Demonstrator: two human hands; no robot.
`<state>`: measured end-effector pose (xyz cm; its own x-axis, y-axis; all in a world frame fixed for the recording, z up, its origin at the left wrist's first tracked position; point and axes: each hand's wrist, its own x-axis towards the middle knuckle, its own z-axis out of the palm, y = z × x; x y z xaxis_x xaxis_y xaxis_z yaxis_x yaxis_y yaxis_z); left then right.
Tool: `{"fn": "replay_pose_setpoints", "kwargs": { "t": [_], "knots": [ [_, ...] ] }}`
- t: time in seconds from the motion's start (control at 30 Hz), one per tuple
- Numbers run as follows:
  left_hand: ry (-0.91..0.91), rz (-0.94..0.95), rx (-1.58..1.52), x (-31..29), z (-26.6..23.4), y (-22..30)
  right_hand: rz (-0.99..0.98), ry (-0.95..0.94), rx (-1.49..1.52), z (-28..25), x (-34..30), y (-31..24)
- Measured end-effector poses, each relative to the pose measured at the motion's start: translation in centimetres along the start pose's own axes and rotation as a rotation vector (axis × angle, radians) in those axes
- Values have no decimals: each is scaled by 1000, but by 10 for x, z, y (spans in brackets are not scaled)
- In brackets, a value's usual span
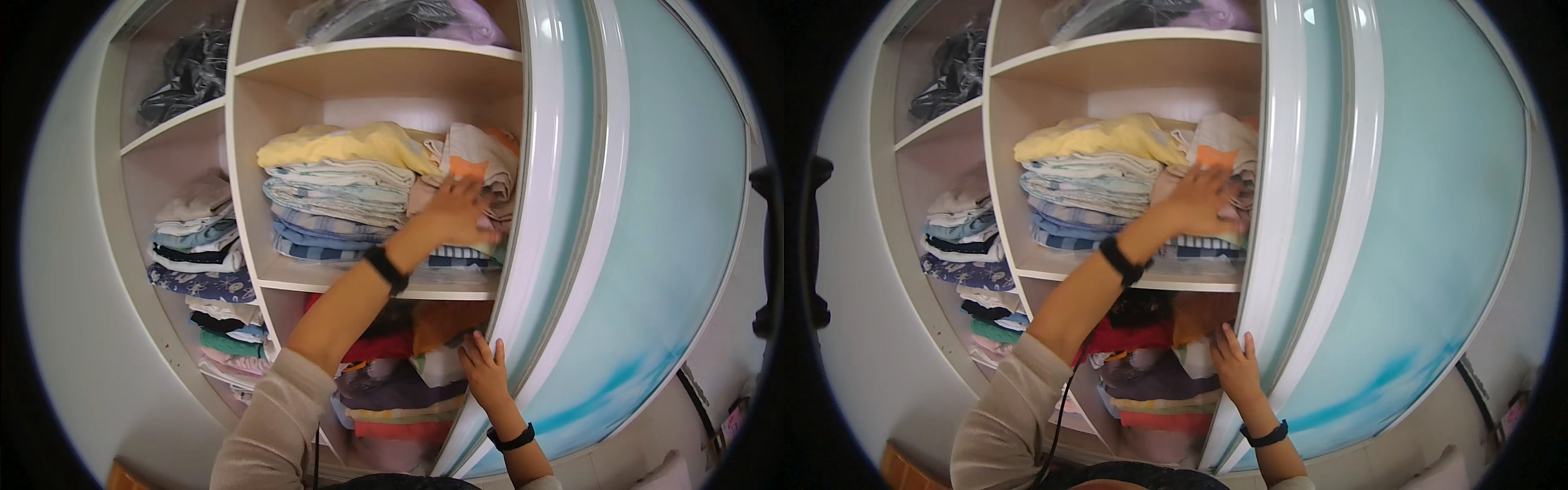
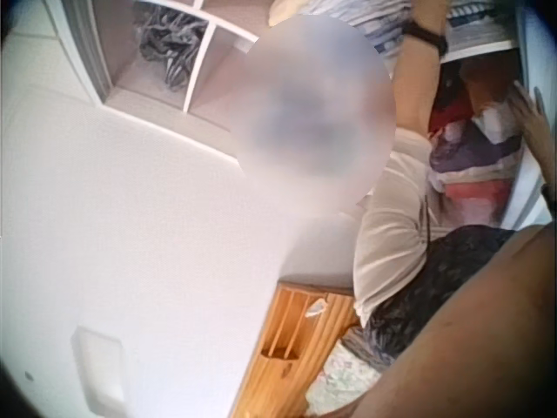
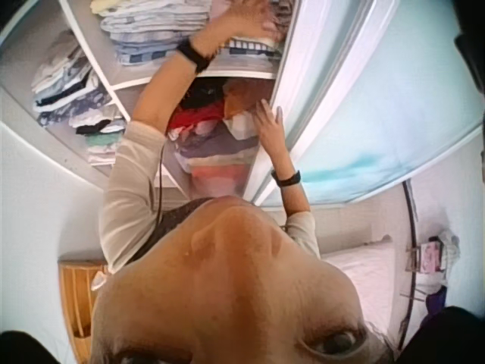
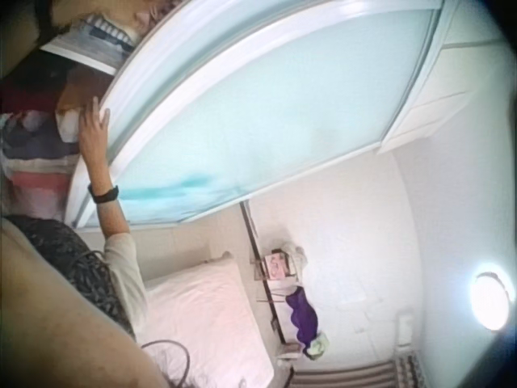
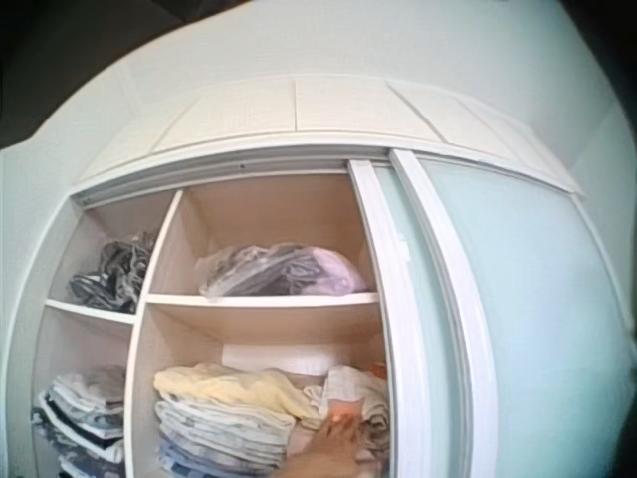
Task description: The person folds and places several blankets and towels into a wardrobe, then gathers hangers from the bed and places them on a windowsill. They also move an office chair and handle a plastic bag on the floor.
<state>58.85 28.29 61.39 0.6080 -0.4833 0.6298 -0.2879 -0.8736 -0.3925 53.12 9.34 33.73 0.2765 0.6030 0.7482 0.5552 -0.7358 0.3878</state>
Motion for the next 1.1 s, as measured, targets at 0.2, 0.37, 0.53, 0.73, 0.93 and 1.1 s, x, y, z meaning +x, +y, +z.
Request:
{"fn": "replay_pose_setpoints", "kwargs": {
  "t": [0.2,0.37,0.53,0.73,0.93,1.1],
  "knots": [
    [240,93,131,-101,3,3,55,51,177,-6,0,-7],
    [203,24,115,-136,16,-6,236,362,324,-12,-3,-10],
    [277,-27,-193,-163,36,32,356,302,432,-24,-8,-20],
    [225,79,-305,-199,59,105,336,316,454,-35,-4,-24],
    [165,38,-307,-218,56,120,286,280,440,-41,-6,-20],
    [176,-26,-297,-234,50,118,251,196,428,-46,-9,-22]
  ]
}}
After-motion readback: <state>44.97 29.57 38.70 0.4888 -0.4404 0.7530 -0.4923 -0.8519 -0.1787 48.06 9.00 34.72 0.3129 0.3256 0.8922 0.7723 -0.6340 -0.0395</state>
